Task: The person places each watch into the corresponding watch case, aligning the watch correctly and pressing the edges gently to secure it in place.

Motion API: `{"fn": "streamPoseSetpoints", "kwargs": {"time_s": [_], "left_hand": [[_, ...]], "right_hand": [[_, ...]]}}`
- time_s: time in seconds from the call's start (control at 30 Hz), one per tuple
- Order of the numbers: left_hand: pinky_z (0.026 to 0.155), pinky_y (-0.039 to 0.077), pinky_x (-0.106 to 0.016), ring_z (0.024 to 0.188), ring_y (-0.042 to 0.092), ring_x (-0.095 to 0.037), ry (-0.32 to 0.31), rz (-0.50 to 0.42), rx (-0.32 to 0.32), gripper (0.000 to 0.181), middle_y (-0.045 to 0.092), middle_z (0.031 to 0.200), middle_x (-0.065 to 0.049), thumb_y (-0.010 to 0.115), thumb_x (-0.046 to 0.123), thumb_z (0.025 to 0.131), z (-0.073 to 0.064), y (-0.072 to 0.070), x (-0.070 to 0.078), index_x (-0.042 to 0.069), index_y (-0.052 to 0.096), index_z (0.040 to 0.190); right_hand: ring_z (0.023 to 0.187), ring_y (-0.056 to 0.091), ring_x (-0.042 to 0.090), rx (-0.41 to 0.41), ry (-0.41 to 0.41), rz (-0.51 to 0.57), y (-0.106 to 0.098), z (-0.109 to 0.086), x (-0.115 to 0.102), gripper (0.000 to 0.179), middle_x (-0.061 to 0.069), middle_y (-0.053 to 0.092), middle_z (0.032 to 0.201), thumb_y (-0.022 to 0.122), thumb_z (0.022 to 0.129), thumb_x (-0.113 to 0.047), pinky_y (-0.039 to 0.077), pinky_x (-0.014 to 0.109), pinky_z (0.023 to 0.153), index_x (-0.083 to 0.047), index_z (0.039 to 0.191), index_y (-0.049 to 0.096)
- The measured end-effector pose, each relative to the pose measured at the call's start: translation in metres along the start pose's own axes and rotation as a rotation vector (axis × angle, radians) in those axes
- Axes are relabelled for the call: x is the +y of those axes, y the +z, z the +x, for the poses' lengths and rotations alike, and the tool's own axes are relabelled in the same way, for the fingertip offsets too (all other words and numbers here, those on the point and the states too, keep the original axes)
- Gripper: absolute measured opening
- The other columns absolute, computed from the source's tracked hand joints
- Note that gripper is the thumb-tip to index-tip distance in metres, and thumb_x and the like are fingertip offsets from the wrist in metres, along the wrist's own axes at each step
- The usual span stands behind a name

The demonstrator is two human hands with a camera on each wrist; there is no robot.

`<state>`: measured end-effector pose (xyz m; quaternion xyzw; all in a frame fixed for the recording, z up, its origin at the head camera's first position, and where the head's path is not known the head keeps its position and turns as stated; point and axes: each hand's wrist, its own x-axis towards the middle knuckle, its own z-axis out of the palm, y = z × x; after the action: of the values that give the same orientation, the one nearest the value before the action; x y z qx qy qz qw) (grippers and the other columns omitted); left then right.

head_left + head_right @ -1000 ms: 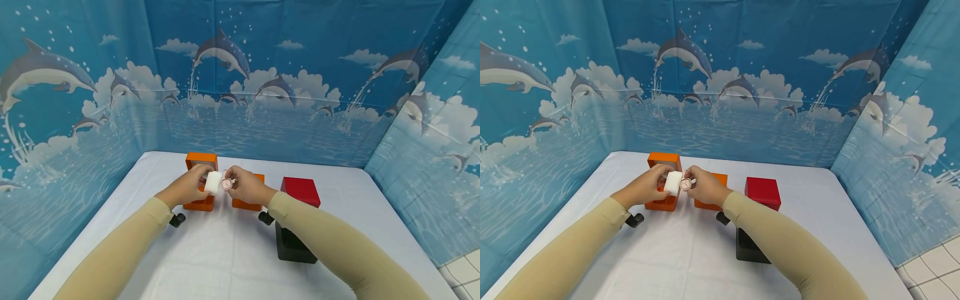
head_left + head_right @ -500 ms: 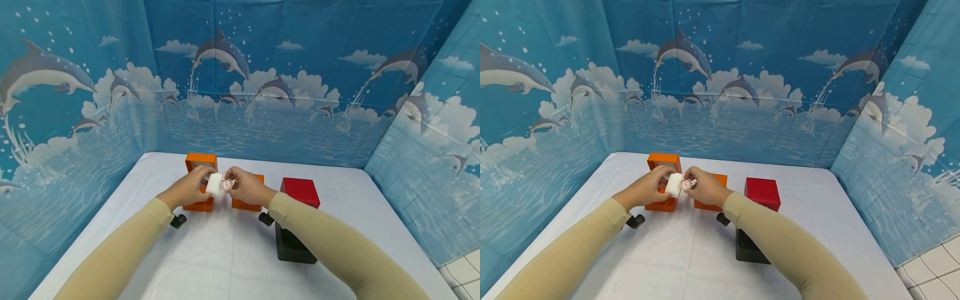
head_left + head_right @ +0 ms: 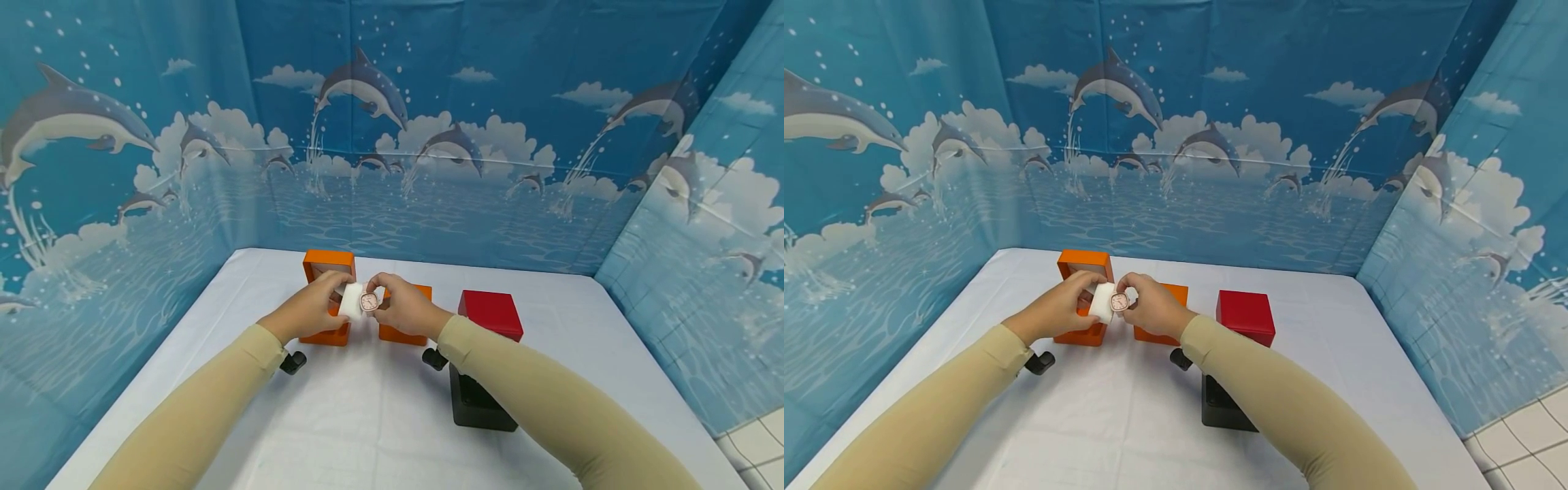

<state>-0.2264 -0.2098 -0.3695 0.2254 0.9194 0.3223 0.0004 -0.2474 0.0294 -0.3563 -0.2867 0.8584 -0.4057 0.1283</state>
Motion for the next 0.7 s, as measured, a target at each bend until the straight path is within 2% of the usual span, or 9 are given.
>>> {"fn": "streamPoseSetpoints", "kwargs": {"time_s": [0.13,0.27,0.37,0.7], "left_hand": [[0.099,0.060,-0.035,0.114,0.066,-0.022,0.006,0.001,0.005,0.073,0.049,0.150,-0.010,0.084,0.013,0.090,0.0002,0.0007,-0.0003,0.005,0.046,0.152],[0.099,0.061,-0.036,0.114,0.066,-0.022,0.001,0.005,0.011,0.074,0.049,0.151,-0.010,0.084,0.013,0.090,-0.0003,0.0002,0.0008,0.005,0.046,0.153],[0.099,0.061,-0.037,0.114,0.066,-0.023,0.000,0.004,0.014,0.074,0.049,0.151,-0.010,0.084,0.013,0.090,-0.0003,-0.0001,0.0016,0.005,0.046,0.153],[0.100,0.060,-0.038,0.115,0.065,-0.023,-0.001,0.005,0.023,0.073,0.049,0.151,-0.010,0.083,0.011,0.091,0.0001,0.0016,0.0006,0.005,0.046,0.153]], "right_hand": [[0.078,0.067,0.020,-0.010,0.010,0.001,-0.0004,0.0000,-0.0008,0.036,0.009,0.054,0.132,0.074,0.096,-0.005,0.056,0.029,0.072,-0.015,0.124,0.055],[0.073,0.063,0.019,-0.009,0.019,-0.007,-0.0012,-0.0006,-0.0017,0.037,0.009,0.059,0.117,0.076,0.096,-0.007,0.055,0.028,0.071,-0.016,0.125,0.055],[0.072,0.062,0.019,-0.004,0.023,-0.012,-0.0016,-0.0013,-0.0026,0.038,0.009,0.060,0.113,0.077,0.096,-0.008,0.055,0.027,0.070,-0.016,0.125,0.054],[0.076,0.064,0.019,0.008,0.040,0.020,0.0017,-0.0007,-0.0023,0.040,0.007,0.063,0.114,0.079,0.094,-0.008,0.056,0.027,0.072,-0.017,0.125,0.054]]}}
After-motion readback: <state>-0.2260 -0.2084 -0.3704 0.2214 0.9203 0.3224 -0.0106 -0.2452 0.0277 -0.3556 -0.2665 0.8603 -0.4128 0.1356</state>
